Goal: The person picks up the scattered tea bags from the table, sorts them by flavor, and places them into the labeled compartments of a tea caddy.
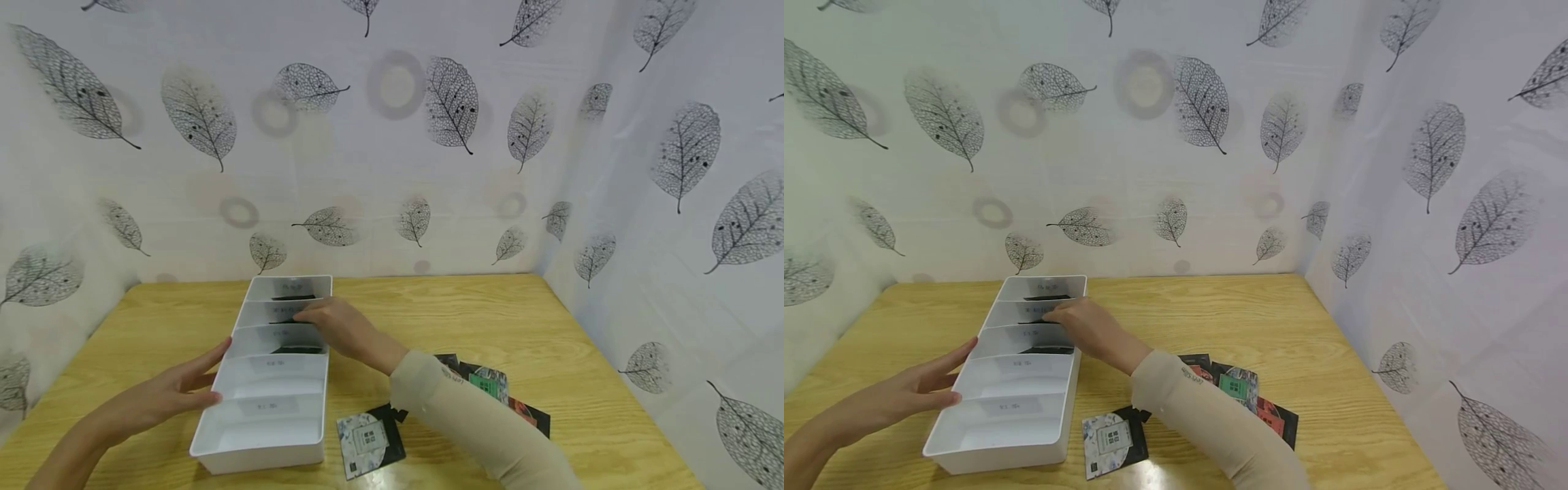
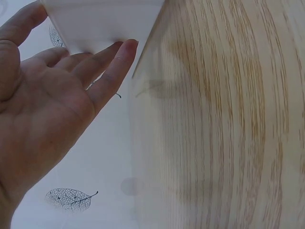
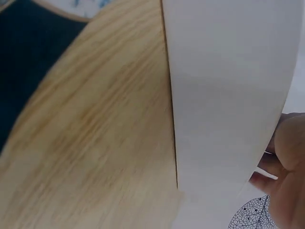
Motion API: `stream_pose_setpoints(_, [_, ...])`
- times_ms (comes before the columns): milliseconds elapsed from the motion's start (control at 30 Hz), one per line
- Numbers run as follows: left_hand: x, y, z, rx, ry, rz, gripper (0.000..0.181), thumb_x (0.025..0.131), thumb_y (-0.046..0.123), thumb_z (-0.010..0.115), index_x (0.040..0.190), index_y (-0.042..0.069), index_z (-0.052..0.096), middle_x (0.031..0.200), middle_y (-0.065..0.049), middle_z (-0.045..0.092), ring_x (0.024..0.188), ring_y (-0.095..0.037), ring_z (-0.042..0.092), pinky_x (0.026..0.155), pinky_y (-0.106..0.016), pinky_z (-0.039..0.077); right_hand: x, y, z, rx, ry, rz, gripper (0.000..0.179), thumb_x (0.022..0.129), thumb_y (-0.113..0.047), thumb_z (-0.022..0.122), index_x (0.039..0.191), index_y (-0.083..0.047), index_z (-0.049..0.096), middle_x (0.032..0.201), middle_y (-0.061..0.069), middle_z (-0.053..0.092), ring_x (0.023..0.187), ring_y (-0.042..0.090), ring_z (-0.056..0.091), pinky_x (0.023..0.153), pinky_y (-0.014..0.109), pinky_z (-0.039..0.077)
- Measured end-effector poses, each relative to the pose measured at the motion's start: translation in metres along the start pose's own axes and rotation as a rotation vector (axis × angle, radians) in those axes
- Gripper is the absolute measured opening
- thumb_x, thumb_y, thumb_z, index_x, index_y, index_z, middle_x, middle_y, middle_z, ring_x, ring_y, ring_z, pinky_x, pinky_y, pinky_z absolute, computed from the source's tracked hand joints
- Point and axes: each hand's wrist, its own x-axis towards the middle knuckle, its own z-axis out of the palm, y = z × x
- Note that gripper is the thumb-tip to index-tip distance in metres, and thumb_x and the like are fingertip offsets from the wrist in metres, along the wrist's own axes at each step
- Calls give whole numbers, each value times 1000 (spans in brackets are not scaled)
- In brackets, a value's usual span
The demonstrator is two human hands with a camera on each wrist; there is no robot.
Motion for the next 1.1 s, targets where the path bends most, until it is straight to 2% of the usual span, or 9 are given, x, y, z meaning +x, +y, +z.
stream_pose_setpoints(133, [0,0,1,13,6,-1,81,109,13,51,167,19,-5,170,-18,-12,127,19,36,96,-20,45,4,4,2,-66,-42,6,38,100,6,54,122,-15,77,121,-1,75,113,12,68,101,27,48])
stream_pose_setpoints(233, [0,1,0,34,16,0,81,109,14,52,167,18,-5,170,-20,-10,130,14,38,95,-20,46,6,4,1,-79,-102,68,44,98,6,54,124,-20,77,122,-4,74,112,11,69,94,29,52])
stream_pose_setpoints(367, [1,0,-1,44,22,-6,82,109,14,53,167,19,-5,170,-20,-9,130,13,38,95,-20,46,8,6,-3,6,-195,136,49,97,7,51,130,-20,74,127,-2,72,112,15,69,83,26,56])
stream_pose_setpoints(500, [1,-2,-2,47,21,-14,82,109,14,53,167,20,-5,170,-20,-9,136,5,38,95,-21,46,8,12,-6,146,-275,133,45,102,4,48,137,-16,69,135,3,68,123,18,64,94,25,53])
stream_pose_setpoints(533, [1,-2,-2,48,20,-8,82,109,14,52,167,19,-5,170,-22,-9,140,-4,38,95,-21,46,7,14,-7,190,-284,127,43,104,2,48,138,-14,68,137,5,66,127,19,61,99,25,50])
stream_pose_setpoints(567, [1,-3,-2,52,18,1,82,109,13,52,167,18,-5,169,-23,-9,143,-11,37,94,-21,47,7,15,-8,231,-283,119,40,106,0,49,139,-13,67,139,6,65,129,19,59,103,25,47])
stream_pose_setpoints(633, [0,-2,-2,51,19,-8,82,109,14,52,167,19,-5,169,-23,-8,143,-13,37,94,-21,47,5,18,-10,298,-269,106,36,108,-4,50,139,-10,67,141,7,64,132,19,57,107,24,43])
stream_pose_setpoints(800, [1,-1,0,41,22,-13,82,109,14,53,167,18,-5,170,-20,-9,126,18,37,94,-20,46,-2,22,-22,376,-167,119,31,108,-7,53,135,-4,68,135,10,68,112,19,67,96,23,48])
stream_pose_setpoints(1100, [1,0,-1,24,8,-16,83,109,14,53,166,17,-7,169,-21,-11,123,21,37,94,-20,46,-37,39,-64,532,-60,265,33,109,-15,54,140,-8,65,140,7,65,122,21,62,99,33,51])
